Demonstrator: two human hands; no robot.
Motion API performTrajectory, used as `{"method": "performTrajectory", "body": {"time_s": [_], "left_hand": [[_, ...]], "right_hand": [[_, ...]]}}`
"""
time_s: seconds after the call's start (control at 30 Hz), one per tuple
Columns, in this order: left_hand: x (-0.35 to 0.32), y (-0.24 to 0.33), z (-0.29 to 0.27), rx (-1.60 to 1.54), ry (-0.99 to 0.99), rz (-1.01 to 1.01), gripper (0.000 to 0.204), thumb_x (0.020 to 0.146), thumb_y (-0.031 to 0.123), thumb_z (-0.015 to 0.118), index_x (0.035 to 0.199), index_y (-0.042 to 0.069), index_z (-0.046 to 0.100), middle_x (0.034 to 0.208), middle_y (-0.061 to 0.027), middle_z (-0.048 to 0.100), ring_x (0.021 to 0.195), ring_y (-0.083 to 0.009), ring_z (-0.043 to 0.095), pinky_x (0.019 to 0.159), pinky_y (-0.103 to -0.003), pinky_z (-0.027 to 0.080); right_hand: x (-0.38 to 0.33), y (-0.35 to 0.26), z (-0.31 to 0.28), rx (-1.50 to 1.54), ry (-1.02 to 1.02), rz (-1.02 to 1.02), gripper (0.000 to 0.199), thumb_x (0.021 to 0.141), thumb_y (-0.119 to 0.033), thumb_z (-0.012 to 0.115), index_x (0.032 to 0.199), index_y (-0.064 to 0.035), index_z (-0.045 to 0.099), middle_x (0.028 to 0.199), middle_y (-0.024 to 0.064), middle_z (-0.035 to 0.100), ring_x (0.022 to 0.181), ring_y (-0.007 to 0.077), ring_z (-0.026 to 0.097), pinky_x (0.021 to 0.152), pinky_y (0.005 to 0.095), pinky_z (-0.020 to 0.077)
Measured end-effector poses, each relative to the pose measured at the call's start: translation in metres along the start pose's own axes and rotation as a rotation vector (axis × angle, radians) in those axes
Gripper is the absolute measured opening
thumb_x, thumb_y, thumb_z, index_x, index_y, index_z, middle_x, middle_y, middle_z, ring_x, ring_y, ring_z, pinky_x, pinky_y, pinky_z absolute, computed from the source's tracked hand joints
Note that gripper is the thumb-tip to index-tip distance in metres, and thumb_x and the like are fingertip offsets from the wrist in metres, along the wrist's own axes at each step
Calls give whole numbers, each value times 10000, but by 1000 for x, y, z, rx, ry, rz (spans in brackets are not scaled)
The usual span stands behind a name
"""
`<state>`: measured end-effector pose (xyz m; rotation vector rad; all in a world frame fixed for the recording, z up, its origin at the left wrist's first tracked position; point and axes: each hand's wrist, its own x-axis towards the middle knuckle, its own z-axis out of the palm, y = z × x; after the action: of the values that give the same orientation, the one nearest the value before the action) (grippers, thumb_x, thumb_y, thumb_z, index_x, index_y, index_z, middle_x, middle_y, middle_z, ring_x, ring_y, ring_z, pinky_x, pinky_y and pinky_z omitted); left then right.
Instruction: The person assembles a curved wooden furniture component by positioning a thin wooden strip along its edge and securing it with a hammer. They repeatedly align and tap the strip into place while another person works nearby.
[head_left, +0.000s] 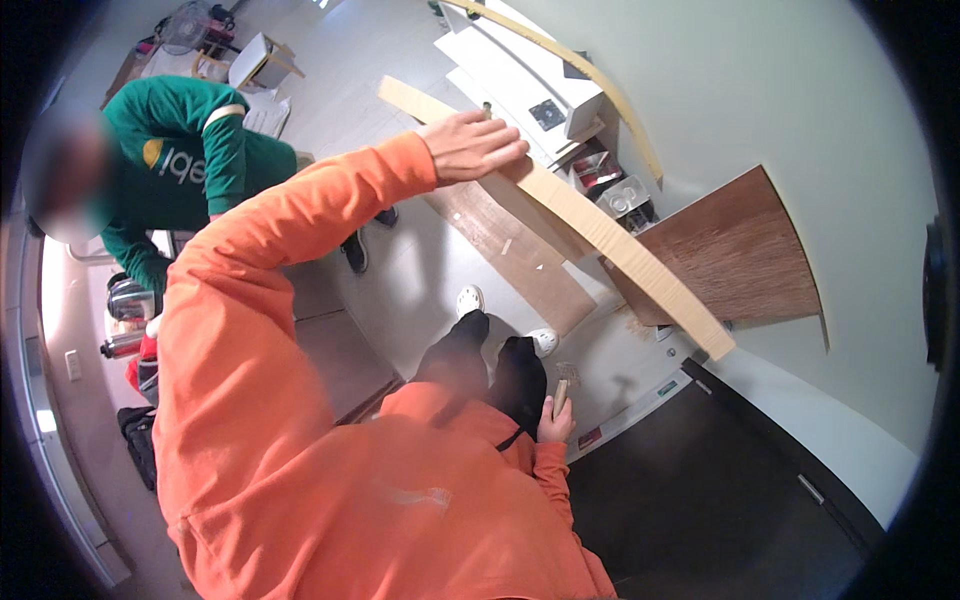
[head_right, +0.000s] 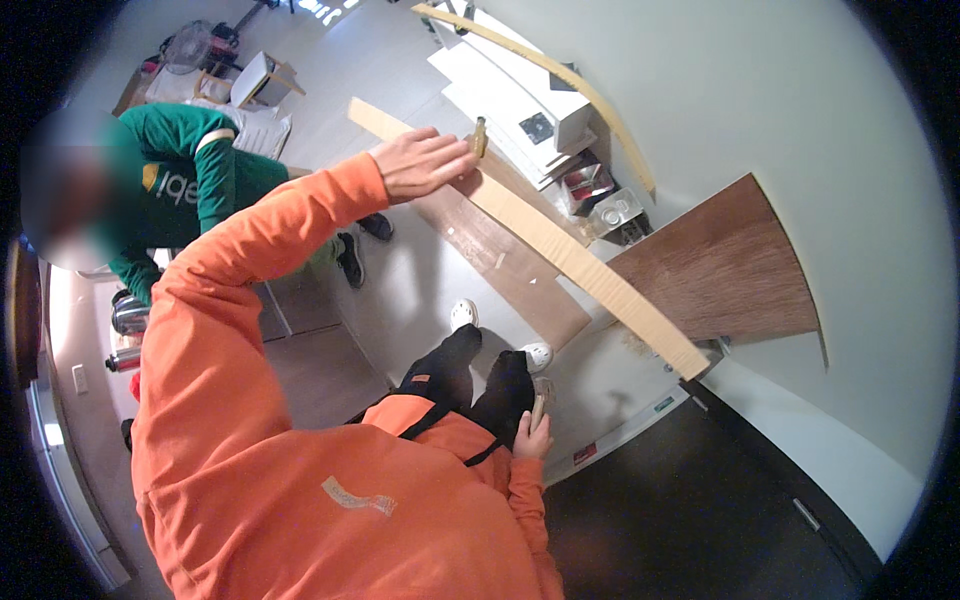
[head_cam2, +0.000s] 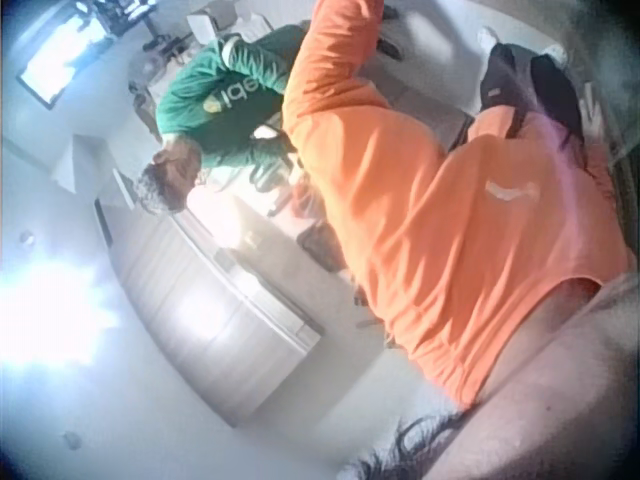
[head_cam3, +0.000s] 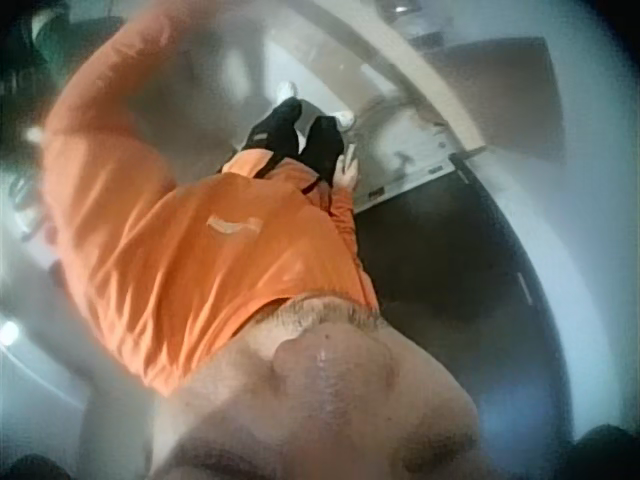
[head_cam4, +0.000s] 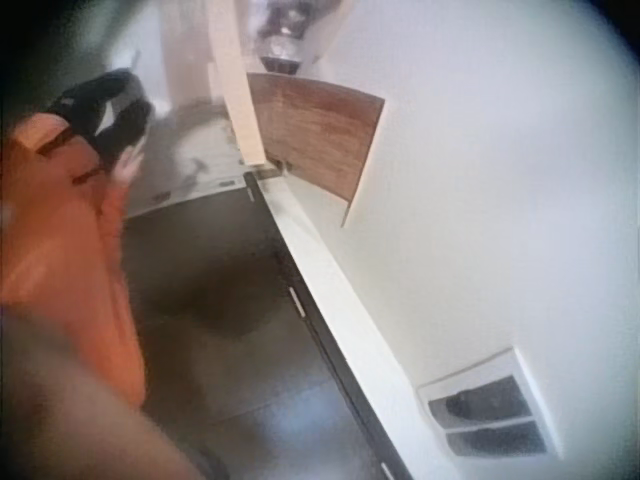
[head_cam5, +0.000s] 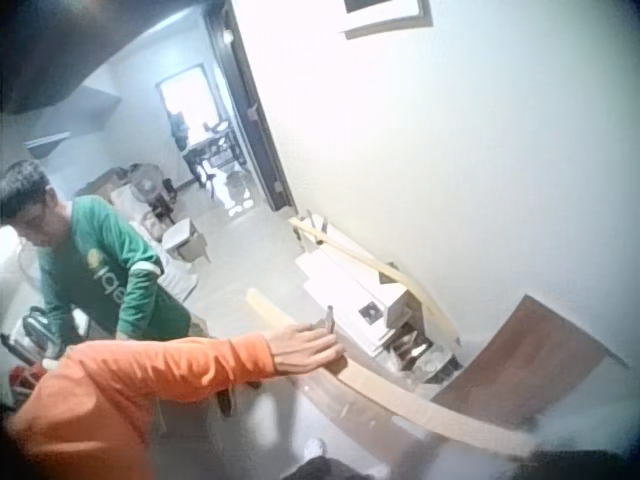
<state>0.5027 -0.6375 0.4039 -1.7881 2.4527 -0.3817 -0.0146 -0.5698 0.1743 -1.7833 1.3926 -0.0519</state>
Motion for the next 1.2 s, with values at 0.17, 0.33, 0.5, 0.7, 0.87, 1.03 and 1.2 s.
{"method": "performTrajectory", "body": {"time_s": [0.17, 0.33, 0.5, 0.7, 0.87, 1.03, 1.2], "left_hand": [[-8, 33, 37, 53, 187, 93, 216, 894, 200, 525, 1084, 99, 514, 939, -28, 558, 869, -163, 603, 666, -302, 501], [-24, 68, 64, -5, 218, 105, 222, 866, 222, 547, 1060, 117, 527, 915, -10, 544, 809, -147, 575, 622, -292, 462], [-37, 97, 93, -70, 313, 93, 199, 870, 268, 549, 1005, 123, 525, 839, 6, 519, 770, -140, 570, 612, -294, 456], [-30, 128, 111, -151, 517, 50, 163, 894, 274, 557, 981, 141, 522, 828, 24, 528, 776, -143, 571, 712, -344, 453], [-23, 124, 115, -189, 555, 1, 150, 893, 241, 554, 1003, 140, 535, 835, 9, 535, 811, -158, 585, 928, -450, 436], [-38, 101, 82, -241, 553, -71, 246, 863, 224, 611, 1090, 133, 578, 1086, -74, 583, 1048, -272, 579, 1090, -562, 349], [-110, 79, 117, -591, 1209, -1143, 385, 851, 212, 629, 1156, -12, 562, 1132, -198, 580, 1092, -341, 555, 973, -409, 428]], "right_hand": [[-35, -83, -18, 79, 60, -120, 348, 930, -286, 614, 1105, 14, 601, 824, 215, 651, 761, 424, 646, 668, 481, 489], [-24, -189, -29, 99, 182, -421, 333, 871, -226, 722, 1025, 13, 549, 1064, 263, 654, 845, 422, 674, 688, 479, 533], [19, -257, -17, -224, 654, -696, 481, 855, -226, 751, 1185, 51, 538, 1147, 248, 614, 889, 358, 672, 711, 419, 548], [32, -262, 19, -43, 467, -259, 707, 832, -258, 770, 1383, 39, 440, 1287, 231, 537, 1042, 309, 629, 797, 405, 551], [53, -239, 19, -248, 577, -490, 658, 834, -166, 743, 1368, 51, 425, 1301, 235, 527, 1134, 387, 578, 940, 425, 504], [66, -245, 15, -131, 622, -529, 460, 845, -91, 686, 1253, 55, 532, 1238, 211, 581, 1141, 394, 574, 987, 454, 466], [73, -243, 9, -175, 615, -496, 397, 832, -16, 641, 1212, 47, 543, 1217, 201, 584, 1127, 379, 578, 955, 447, 468]]}}
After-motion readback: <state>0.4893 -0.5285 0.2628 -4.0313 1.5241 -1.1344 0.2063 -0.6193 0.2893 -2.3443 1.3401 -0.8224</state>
